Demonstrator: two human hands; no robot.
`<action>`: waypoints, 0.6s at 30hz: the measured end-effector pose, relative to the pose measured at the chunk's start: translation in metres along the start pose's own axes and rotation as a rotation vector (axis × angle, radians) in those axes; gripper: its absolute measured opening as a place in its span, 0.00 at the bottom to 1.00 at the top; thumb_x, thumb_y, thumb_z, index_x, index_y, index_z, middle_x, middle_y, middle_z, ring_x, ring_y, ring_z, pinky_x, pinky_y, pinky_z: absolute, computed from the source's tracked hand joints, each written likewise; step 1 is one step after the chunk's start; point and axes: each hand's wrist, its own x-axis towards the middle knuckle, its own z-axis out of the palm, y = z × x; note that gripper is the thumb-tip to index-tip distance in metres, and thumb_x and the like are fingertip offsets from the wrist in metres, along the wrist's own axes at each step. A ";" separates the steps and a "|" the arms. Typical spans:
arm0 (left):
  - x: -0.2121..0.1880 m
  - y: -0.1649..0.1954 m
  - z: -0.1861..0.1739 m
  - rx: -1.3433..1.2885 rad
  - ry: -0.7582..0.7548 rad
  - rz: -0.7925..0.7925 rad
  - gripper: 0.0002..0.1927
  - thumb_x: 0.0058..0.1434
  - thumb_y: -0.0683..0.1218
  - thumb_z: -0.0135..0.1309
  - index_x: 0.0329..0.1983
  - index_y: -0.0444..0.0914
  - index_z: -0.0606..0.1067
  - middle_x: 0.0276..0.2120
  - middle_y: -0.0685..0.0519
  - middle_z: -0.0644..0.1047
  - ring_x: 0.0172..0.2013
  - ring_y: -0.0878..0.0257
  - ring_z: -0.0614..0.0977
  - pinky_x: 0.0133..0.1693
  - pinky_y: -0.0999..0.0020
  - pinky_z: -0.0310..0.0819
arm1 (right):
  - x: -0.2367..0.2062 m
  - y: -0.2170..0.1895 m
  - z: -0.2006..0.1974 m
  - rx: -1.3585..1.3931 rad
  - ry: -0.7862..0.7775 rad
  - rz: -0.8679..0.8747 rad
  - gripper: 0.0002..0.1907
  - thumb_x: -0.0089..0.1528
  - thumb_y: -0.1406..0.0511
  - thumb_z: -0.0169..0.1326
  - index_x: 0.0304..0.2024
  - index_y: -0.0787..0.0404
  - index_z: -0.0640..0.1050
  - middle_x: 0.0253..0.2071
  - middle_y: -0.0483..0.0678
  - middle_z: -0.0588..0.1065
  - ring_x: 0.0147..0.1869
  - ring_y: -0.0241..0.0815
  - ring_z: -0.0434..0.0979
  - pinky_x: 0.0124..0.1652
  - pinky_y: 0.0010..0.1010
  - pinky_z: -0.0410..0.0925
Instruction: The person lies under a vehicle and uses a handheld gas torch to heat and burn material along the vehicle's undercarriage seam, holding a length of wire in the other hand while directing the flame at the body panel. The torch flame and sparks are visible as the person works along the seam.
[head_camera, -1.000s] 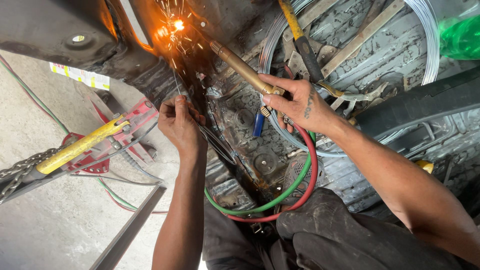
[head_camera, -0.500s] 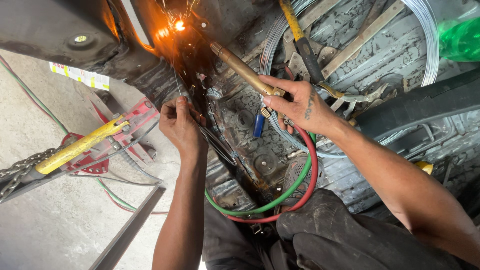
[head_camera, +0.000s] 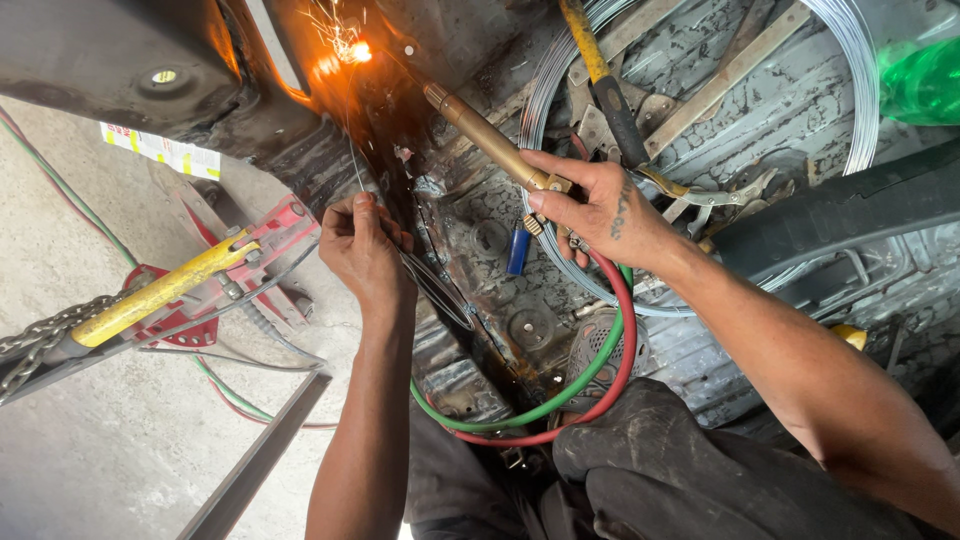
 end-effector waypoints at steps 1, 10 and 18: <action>0.000 0.000 0.000 -0.004 -0.001 0.001 0.09 0.70 0.43 0.54 0.35 0.36 0.69 0.24 0.54 0.71 0.20 0.69 0.69 0.21 0.72 0.65 | 0.000 0.000 0.000 -0.003 0.000 0.005 0.31 0.66 0.63 0.54 0.71 0.58 0.66 0.31 0.45 0.77 0.22 0.31 0.75 0.17 0.25 0.70; 0.000 0.001 0.002 0.022 0.018 0.004 0.09 0.70 0.43 0.54 0.35 0.35 0.69 0.23 0.53 0.71 0.19 0.69 0.69 0.20 0.72 0.65 | 0.000 0.000 0.000 -0.008 -0.003 0.013 0.31 0.66 0.62 0.54 0.71 0.58 0.66 0.30 0.45 0.77 0.21 0.31 0.75 0.17 0.25 0.70; 0.001 -0.001 0.001 0.006 -0.001 0.008 0.10 0.70 0.43 0.54 0.35 0.35 0.69 0.24 0.53 0.71 0.20 0.69 0.69 0.20 0.72 0.65 | 0.000 0.004 0.000 0.016 -0.009 -0.005 0.31 0.66 0.63 0.54 0.71 0.58 0.66 0.32 0.45 0.77 0.22 0.30 0.75 0.17 0.25 0.69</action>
